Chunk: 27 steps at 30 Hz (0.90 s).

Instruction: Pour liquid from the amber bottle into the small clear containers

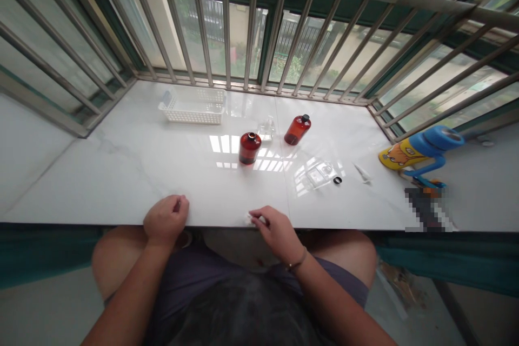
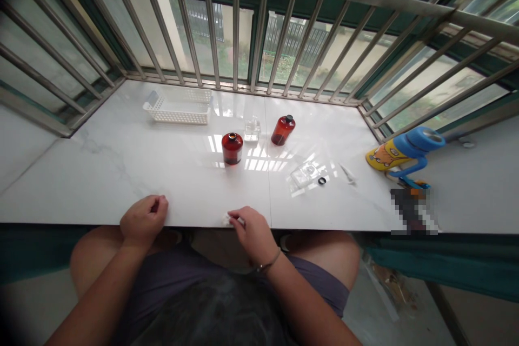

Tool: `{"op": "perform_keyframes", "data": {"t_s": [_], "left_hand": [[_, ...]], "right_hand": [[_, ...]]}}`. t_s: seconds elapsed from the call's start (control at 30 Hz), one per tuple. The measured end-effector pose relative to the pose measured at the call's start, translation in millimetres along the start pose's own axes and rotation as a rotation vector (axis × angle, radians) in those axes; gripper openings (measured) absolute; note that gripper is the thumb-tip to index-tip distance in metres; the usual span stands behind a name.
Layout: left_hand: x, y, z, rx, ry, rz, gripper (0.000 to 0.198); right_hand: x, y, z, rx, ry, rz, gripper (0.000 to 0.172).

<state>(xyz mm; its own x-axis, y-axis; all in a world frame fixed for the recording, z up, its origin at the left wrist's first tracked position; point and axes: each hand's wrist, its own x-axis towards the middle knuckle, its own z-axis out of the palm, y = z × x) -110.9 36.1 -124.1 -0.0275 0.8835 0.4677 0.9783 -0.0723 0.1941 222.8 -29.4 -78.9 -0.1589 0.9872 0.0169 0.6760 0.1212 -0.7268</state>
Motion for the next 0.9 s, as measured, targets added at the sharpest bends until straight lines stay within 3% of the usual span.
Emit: {"op": "perform_keyframes", "data": {"t_s": [0.17,0.3,0.47,0.73,0.83,0.9], "left_hand": [[0,0,0.0,0.006,0.007,0.003,0.036],[0,-1,0.9,0.001,0.028,0.012,0.037],[-1,0,1.5,0.005,0.051,0.027,0.039],[-2,0,0.8,0.007,0.036,-0.001,0.037],[-2,1,0.1,-0.002,0.03,-0.008,0.036],[-2,1,0.0,-0.01,0.031,-0.005,0.036]], "right_hand": [[36,61,-57,-0.136,0.236,0.212,0.032],[60,86,-72,-0.196,0.263,0.257,0.03],[59,61,-35,-0.224,0.168,0.141,0.024],[-1,-35,61,-0.243,-0.117,-0.192,0.018],[-8,-51,71,-0.274,-0.206,-0.318,0.019],[-7,-47,64,-0.247,-0.167,-0.315,0.019]]}}
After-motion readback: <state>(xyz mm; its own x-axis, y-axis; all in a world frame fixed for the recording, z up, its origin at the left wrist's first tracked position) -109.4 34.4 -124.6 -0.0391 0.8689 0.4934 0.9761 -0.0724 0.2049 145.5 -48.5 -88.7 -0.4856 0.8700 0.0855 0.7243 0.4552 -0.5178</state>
